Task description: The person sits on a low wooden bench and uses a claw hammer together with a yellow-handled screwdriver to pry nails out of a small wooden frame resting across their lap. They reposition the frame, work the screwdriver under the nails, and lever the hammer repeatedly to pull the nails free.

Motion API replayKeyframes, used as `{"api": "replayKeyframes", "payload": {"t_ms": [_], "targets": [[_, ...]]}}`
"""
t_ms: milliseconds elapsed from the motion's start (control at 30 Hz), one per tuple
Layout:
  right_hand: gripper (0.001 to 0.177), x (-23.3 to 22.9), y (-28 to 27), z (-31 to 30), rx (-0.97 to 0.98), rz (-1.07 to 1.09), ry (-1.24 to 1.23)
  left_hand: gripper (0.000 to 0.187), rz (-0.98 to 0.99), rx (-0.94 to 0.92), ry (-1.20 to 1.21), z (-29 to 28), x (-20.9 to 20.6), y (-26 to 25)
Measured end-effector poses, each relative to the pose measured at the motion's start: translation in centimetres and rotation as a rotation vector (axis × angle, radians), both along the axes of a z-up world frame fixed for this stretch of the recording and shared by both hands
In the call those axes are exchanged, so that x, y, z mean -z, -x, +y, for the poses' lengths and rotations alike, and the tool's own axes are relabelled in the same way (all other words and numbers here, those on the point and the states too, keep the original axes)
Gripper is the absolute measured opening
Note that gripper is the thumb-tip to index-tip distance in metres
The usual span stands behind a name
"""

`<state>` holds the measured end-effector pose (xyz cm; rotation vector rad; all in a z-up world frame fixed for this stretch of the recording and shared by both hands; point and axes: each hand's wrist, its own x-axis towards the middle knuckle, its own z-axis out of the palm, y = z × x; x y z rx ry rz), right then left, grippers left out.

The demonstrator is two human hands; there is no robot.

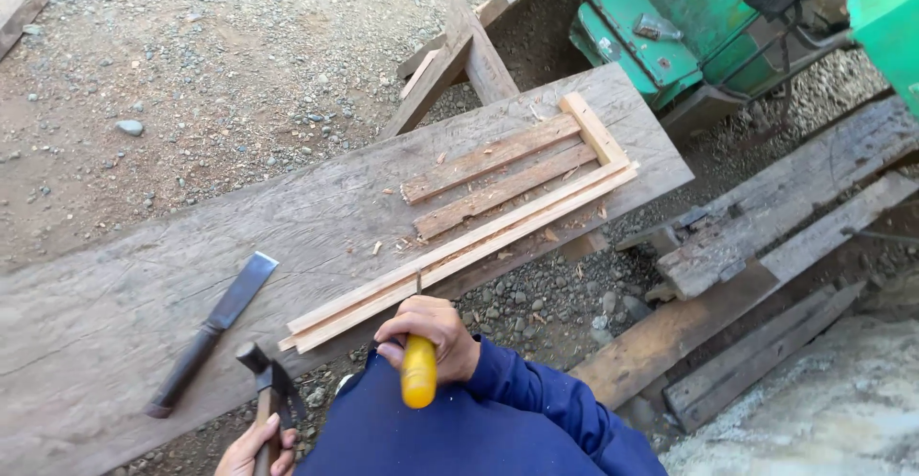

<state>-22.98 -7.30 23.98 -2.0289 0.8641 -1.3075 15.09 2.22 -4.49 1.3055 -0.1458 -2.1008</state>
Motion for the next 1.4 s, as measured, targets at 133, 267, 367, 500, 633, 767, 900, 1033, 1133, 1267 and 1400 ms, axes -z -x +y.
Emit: {"api": "replayKeyframes", "payload": {"t_ms": [133,267,367,500,633,767,900,1033,1133,1267,1400], "targets": [[0.021,0.4,-3.3,0.0,0.034,0.123,0.085,0.025,0.119,0.126,-0.040,-0.9,0.0,-1.9],[0.022,1.9,-5.3,0.1,0.115,0.195,0.127,0.047,0.512,0.274,-0.125,-1.9,-0.6,-3.3],[0.023,1.7,-6.0,0.3,0.129,0.231,0.141,0.048,0.537,0.303,-0.054,-2.9,-3.6,-3.3],[0.036,1.5,-6.8,0.4,0.071,0.349,0.100,0.043,0.621,0.225,-0.160,-3.0,-6.0,-2.8],[0.063,-0.4,-8.6,0.1,-0.059,0.486,0.097,0.041,0.623,0.195,-0.139,-1.8,-7.0,-2.3],[0.074,0.0,-11.1,-0.6,-0.141,0.519,0.083,0.040,0.669,0.135,-0.105,-0.7,-8.8,-2.8],[0.076,1.3,-12.3,-0.4,-0.100,0.568,0.075,0.037,0.689,0.033,-0.078,-0.5,-12.9,-1.8],[0.076,1.3,-12.0,-0.6,0.003,0.612,0.044,0.040,0.662,0.080,-0.132,-0.9,-13.0,-1.7],[0.068,2.1,-11.8,-0.5,0.057,0.625,0.013,0.040,0.652,0.079,-0.170,-0.7,-13.4,-1.6],[0.062,3.0,-10.6,-0.8,0.065,0.634,-0.006,0.044,0.620,0.056,-0.150,-0.3,-13.5,-1.1],[0.063,3.1,-10.0,-1.5,0.040,0.622,0.001,0.034,0.490,-0.043,-0.157,-0.7,-16.3,0.6]]}}
